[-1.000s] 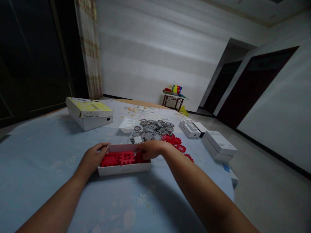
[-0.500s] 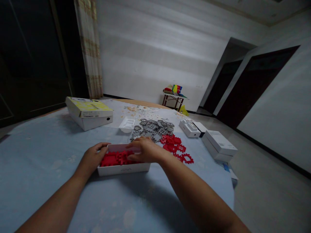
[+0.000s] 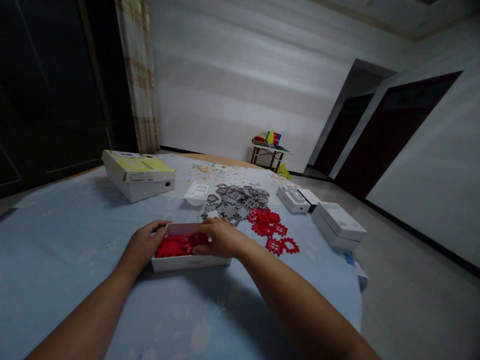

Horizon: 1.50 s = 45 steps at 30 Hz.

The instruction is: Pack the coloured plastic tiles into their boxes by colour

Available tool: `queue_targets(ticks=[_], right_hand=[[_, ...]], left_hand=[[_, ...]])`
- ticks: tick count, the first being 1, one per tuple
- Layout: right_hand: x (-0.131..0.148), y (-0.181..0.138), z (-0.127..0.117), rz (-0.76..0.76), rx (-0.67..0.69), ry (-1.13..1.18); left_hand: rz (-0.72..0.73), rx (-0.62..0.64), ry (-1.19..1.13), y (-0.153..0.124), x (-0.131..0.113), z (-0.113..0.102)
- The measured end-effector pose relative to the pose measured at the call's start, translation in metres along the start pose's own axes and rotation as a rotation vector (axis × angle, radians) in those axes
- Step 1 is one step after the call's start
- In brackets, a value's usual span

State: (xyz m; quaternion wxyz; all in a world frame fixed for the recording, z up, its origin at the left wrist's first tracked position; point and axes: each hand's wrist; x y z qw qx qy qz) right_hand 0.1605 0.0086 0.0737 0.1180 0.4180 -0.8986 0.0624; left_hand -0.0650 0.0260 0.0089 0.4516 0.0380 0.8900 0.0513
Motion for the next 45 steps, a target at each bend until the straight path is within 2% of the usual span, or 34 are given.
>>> queue_targets(ticks=[6, 10, 14, 18, 23, 30, 45], right_hand=[[-0.002, 0.001, 0.000, 0.024, -0.001, 0.058], [-0.009, -0.004, -0.003, 0.049, -0.079, 0.076], [-0.023, -0.014, -0.011, 0.137, -0.141, 0.075], [-0.030, -0.020, -0.016, 0.156, -0.031, 0.012], [-0.026, -0.020, -0.016, 0.153, 0.134, -0.036], [-0.027, -0.021, -0.010, 0.155, 0.092, -0.038], [-0.028, -0.015, -0.003, 0.233, 0.136, -0.124]], left_hand=[[-0.019, -0.007, -0.006, -0.001, -0.004, 0.000], [-0.010, -0.012, -0.025, 0.000, 0.000, 0.001], [-0.012, -0.004, -0.025, 0.000, 0.001, 0.000], [-0.031, -0.009, 0.010, -0.001, 0.000, 0.000], [-0.038, 0.003, 0.021, -0.001, -0.001, -0.001], [-0.032, 0.006, 0.049, 0.001, 0.000, -0.001], [-0.039, 0.035, 0.070, -0.003, -0.009, -0.005]])
Point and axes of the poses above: each hand's wrist, its own y-axis towards the middle knuckle, its own z-axis out of the palm, x = y × z, and after that the axes turned 12 degrees about x, right-handed
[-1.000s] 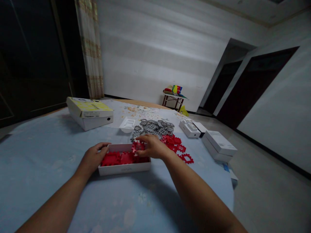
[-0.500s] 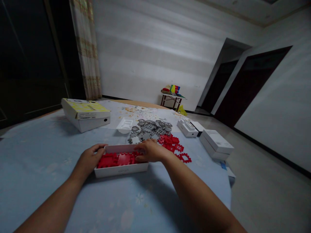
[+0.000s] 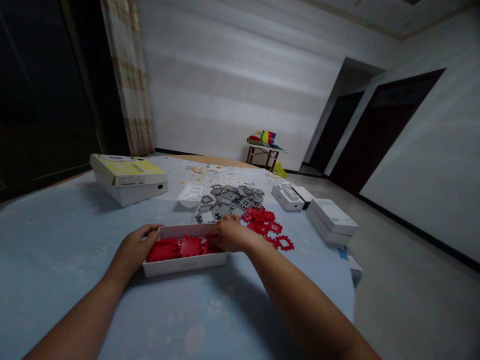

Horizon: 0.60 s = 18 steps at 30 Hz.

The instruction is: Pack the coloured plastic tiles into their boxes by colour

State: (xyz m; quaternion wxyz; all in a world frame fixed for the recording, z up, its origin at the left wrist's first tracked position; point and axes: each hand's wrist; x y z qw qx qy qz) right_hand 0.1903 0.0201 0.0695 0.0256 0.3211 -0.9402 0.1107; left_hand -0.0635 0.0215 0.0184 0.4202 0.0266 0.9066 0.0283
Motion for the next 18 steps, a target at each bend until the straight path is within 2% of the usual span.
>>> queue_targets(ticks=[4, 7, 9, 13, 18], right_hand=[[0.002, -0.001, 0.007, -0.016, -0.080, 0.029], [-0.009, -0.012, 0.006, -0.039, -0.249, 0.106], [-0.025, -0.022, 0.005, 0.000, -0.359, 0.178], [-0.069, -0.043, 0.010, 0.235, -0.467, 0.269], [-0.110, -0.055, 0.026, 0.574, -0.370, 0.243]], left_hand=[[-0.016, -0.002, -0.004, 0.000, -0.002, -0.001], [-0.011, -0.012, -0.004, 0.002, -0.001, -0.001], [-0.003, -0.017, -0.009, 0.002, 0.000, -0.001], [-0.017, -0.012, -0.027, 0.003, 0.001, 0.000], [-0.022, -0.020, -0.033, 0.004, 0.000, -0.001]])
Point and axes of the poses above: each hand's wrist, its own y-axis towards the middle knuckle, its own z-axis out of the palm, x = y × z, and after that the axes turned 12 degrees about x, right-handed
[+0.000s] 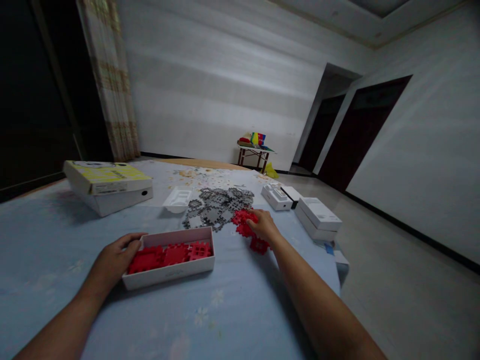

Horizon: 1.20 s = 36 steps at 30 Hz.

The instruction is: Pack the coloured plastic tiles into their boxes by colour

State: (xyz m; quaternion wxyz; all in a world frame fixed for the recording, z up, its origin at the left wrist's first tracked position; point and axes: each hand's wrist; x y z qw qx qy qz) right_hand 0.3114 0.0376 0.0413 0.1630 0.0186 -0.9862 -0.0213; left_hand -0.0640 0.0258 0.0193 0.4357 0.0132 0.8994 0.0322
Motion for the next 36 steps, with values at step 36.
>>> queue_targets(ticks=[36], right_hand=[[-0.012, -0.026, 0.006, -0.182, 0.216, -0.133]], left_hand=[[-0.049, 0.056, 0.014, 0.004, 0.010, -0.001]])
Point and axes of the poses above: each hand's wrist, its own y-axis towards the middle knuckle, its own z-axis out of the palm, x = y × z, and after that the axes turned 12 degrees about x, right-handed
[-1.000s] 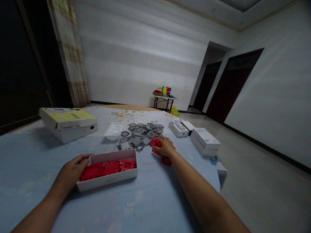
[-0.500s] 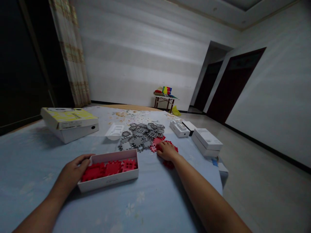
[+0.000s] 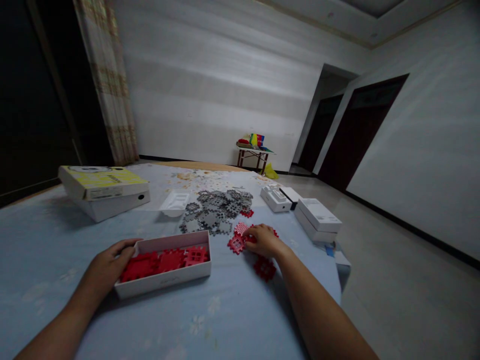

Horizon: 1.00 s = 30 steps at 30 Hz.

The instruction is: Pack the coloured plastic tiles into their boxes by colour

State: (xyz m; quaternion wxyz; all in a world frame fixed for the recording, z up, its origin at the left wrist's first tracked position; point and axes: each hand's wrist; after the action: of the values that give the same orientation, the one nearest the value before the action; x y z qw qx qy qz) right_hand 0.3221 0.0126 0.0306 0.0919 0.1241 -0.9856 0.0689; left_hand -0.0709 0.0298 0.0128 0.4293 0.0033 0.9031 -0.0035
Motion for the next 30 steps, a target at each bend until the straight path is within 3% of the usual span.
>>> queue_targets(ticks=[4, 11, 16, 19, 24, 30], right_hand=[[0.006, 0.004, 0.002, 0.028, -0.157, 0.037], [0.027, 0.008, 0.014, 0.004, -0.056, -0.023], [0.025, 0.005, 0.016, -0.094, -0.037, 0.040], [0.014, 0.006, 0.012, -0.102, -0.128, 0.145], [-0.004, 0.024, 0.005, 0.018, -0.338, 0.260], [-0.005, 0.043, 0.016, 0.068, -0.194, 0.179]], left_hand=[[-0.023, -0.017, 0.017, 0.000, -0.003, 0.000], [-0.008, -0.015, -0.017, -0.001, -0.004, 0.000], [-0.003, 0.005, -0.022, -0.001, -0.002, 0.001], [0.002, -0.013, -0.010, 0.000, 0.000, 0.001], [0.030, -0.035, 0.007, 0.000, 0.001, 0.002], [0.035, -0.030, -0.015, -0.002, 0.000, 0.002]])
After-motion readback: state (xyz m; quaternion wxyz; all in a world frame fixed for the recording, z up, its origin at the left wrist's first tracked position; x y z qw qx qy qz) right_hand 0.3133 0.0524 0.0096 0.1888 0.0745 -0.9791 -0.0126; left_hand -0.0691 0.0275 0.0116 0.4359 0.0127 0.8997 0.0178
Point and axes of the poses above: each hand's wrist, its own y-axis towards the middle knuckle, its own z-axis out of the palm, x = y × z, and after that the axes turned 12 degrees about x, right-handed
